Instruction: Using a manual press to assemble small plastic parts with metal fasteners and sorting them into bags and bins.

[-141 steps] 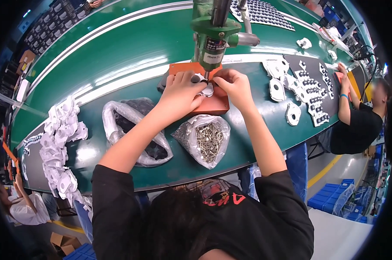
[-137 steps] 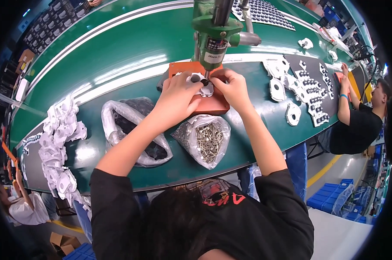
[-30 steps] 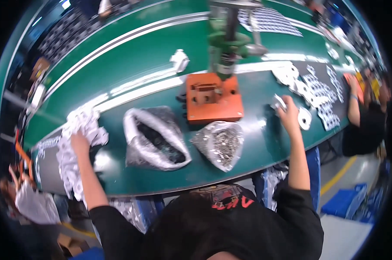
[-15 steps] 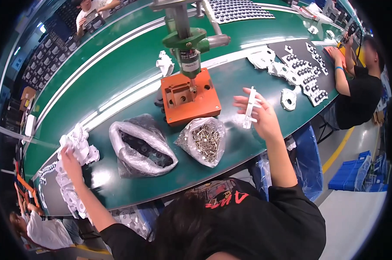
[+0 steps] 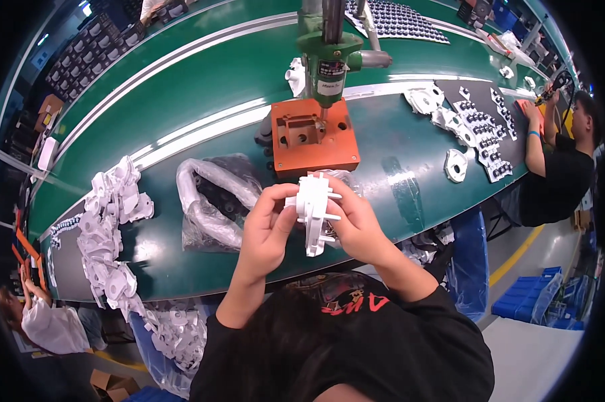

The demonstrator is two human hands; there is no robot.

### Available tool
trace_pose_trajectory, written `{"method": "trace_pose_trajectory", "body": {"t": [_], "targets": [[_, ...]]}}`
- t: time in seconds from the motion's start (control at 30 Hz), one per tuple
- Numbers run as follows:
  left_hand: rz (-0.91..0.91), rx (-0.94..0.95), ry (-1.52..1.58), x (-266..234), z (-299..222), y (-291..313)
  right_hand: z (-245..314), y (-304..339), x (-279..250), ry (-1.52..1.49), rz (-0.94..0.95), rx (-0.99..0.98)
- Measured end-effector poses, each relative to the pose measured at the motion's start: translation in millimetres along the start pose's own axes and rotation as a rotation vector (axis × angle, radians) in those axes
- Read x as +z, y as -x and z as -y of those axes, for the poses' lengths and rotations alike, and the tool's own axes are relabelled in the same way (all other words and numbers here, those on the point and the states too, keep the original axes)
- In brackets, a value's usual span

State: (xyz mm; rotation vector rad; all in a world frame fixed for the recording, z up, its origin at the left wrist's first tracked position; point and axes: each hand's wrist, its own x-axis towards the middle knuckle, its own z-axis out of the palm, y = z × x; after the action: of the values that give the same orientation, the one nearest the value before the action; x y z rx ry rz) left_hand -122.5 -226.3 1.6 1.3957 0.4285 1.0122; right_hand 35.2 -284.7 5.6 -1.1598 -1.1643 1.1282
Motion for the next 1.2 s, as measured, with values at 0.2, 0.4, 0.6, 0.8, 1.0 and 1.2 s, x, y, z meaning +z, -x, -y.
{"method": "trace_pose_trajectory", "body": {"t": [0.2,0.4,0.6,0.8,1.0,1.2], "targets": [[-0.053,-0.06,0.088,-0.2,3.7,1.9,10.2,-2.0,-4.3,0.15,0.021,0.018],[-0.054,-0.057,0.134,-3.5,7.9,2.2,16.6,-4.2,-2.9,0.247,0.014,0.033],[-0.075,0.03,-0.009,-5.1,14.5,3.4,5.1,-7.7,1.6,0.255,0.009,0.062],[-0.095,-0.024,0.222,-6.0,15.7,5.7,4.5,-10.9,9.5,0.268,-0.004,0.062],[-0.135,-0.054,0.283,-11.1,21.3,6.3,7.6,-15.5,10.5,0.38,0.053,0.09],[-0.191,-0.103,0.327,-3.9,26.4,8.5,-6.2,-15.1,15.5,0.199,-0.003,0.131]]}}
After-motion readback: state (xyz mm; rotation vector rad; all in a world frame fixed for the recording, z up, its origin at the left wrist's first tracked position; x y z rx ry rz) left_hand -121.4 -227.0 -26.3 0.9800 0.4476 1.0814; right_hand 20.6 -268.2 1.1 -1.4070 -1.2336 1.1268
